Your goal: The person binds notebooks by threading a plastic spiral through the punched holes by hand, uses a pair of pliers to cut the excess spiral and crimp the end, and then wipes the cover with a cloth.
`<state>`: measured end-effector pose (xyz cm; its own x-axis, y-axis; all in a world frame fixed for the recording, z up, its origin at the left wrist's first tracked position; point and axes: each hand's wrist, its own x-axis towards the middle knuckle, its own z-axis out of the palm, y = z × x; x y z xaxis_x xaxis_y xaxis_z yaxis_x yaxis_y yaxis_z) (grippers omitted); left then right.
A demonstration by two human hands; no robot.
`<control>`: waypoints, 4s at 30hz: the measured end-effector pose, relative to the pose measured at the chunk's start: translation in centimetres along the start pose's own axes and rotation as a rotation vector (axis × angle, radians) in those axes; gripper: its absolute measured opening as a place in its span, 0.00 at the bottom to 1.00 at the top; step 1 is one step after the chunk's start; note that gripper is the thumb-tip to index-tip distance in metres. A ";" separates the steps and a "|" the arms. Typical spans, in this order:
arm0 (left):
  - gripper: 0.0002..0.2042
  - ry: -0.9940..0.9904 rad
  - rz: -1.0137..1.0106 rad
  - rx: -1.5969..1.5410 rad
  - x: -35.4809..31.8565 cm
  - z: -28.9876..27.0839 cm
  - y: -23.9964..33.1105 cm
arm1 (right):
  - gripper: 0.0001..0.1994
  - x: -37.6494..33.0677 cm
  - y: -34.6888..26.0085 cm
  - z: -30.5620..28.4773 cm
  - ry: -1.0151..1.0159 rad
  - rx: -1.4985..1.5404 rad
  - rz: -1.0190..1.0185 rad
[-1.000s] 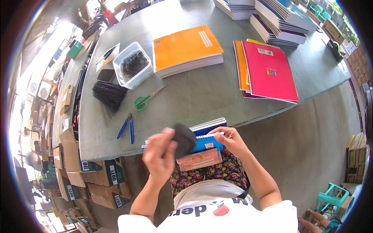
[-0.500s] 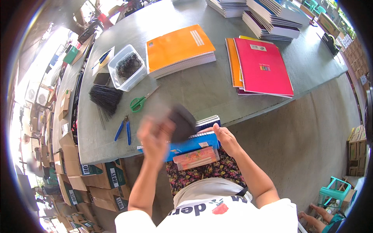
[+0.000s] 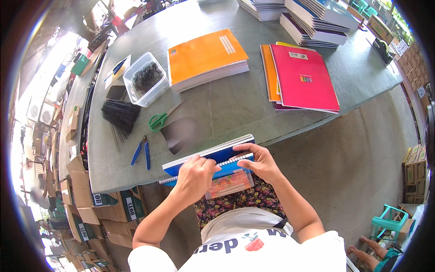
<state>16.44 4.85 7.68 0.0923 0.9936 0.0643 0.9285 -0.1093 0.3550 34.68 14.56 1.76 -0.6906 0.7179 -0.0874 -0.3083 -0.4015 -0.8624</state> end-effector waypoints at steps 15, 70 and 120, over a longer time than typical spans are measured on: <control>0.08 0.088 -0.079 -0.241 1.3 0.9 1.4 | 0.09 -0.8 1.4 -1.1 -0.039 -0.175 -0.140; 0.14 0.103 -0.796 -0.610 -12.2 -0.6 -6.6 | 0.11 8.2 5.8 15.6 -0.640 -1.055 -0.378; 0.13 0.769 -0.871 0.428 -11.0 -0.4 -30.6 | 0.29 -3.9 -28.9 -47.2 1.180 -0.904 -0.454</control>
<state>-13.09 -2.74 -3.47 -0.7153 0.4416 0.5416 0.6311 0.7409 0.2295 77.13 50.16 3.47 0.3701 0.8790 0.3006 0.4411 0.1185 -0.8896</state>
